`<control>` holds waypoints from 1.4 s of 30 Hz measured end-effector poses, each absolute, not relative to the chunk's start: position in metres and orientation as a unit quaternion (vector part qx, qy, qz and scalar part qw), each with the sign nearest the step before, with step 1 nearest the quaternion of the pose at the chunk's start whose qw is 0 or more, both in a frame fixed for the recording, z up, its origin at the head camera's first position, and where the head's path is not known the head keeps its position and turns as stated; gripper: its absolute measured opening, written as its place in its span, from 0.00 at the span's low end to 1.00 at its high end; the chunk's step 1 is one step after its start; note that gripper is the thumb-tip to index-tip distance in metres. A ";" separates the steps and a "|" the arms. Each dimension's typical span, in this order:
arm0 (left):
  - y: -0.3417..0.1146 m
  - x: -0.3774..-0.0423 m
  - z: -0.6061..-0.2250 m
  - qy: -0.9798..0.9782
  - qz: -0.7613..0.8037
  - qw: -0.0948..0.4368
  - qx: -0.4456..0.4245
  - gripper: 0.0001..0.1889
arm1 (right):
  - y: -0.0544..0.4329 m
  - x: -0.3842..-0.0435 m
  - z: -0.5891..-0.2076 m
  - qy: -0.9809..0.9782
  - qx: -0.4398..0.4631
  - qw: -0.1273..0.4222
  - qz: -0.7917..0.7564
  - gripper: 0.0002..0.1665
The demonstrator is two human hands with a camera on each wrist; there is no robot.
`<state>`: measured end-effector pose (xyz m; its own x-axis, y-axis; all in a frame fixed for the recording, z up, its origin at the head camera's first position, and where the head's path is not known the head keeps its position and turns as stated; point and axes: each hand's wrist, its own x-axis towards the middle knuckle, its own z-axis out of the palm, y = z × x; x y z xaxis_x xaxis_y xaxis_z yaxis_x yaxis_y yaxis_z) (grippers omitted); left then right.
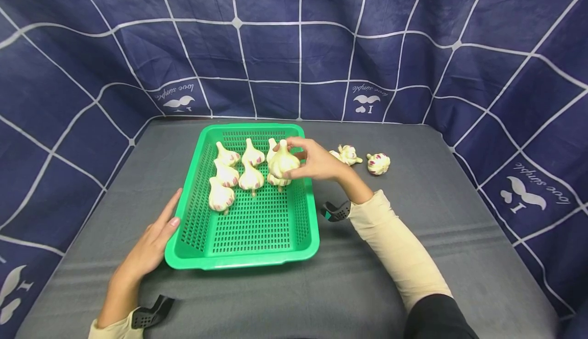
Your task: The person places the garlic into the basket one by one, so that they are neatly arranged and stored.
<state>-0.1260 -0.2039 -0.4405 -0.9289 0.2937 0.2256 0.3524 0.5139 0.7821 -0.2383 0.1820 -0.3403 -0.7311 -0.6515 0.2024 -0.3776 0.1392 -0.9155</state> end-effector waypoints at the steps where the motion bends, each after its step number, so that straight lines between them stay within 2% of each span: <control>1: -0.204 -0.126 -0.441 -0.869 -0.458 0.033 -0.187 0.31 | 0.180 -0.239 -0.339 0.748 -0.352 0.125 -0.549 0.32; 7: -0.204 -0.126 -0.441 -0.867 -0.460 0.035 -0.189 0.31 | 0.167 -0.243 -0.335 0.787 -0.387 0.099 -0.470 0.31; 11: -0.204 -0.125 -0.441 -0.868 -0.458 0.033 -0.186 0.31 | 0.156 -0.245 -0.336 0.798 -0.381 0.113 -0.453 0.31; 16: -0.205 -0.125 -0.441 -0.869 -0.458 0.031 -0.185 0.31 | 0.144 -0.246 -0.339 0.816 -0.376 0.134 -0.418 0.20; 19: -0.205 -0.125 -0.441 -0.870 -0.457 0.032 -0.185 0.31 | 0.136 -0.246 -0.341 0.823 -0.374 0.150 -0.401 0.18; 23: -0.206 -0.125 -0.441 -0.871 -0.455 0.033 -0.183 0.31 | 0.127 -0.247 -0.344 0.829 -0.363 0.173 -0.388 0.21; 35: -0.205 -0.125 -0.440 -0.873 -0.454 0.024 -0.177 0.31 | 0.101 -0.257 -0.359 0.862 -0.371 0.187 -0.290 0.23; 42: -0.205 -0.125 -0.438 -0.871 -0.457 0.021 -0.180 0.31 | 0.092 -0.255 -0.365 0.870 -0.381 0.211 -0.232 0.32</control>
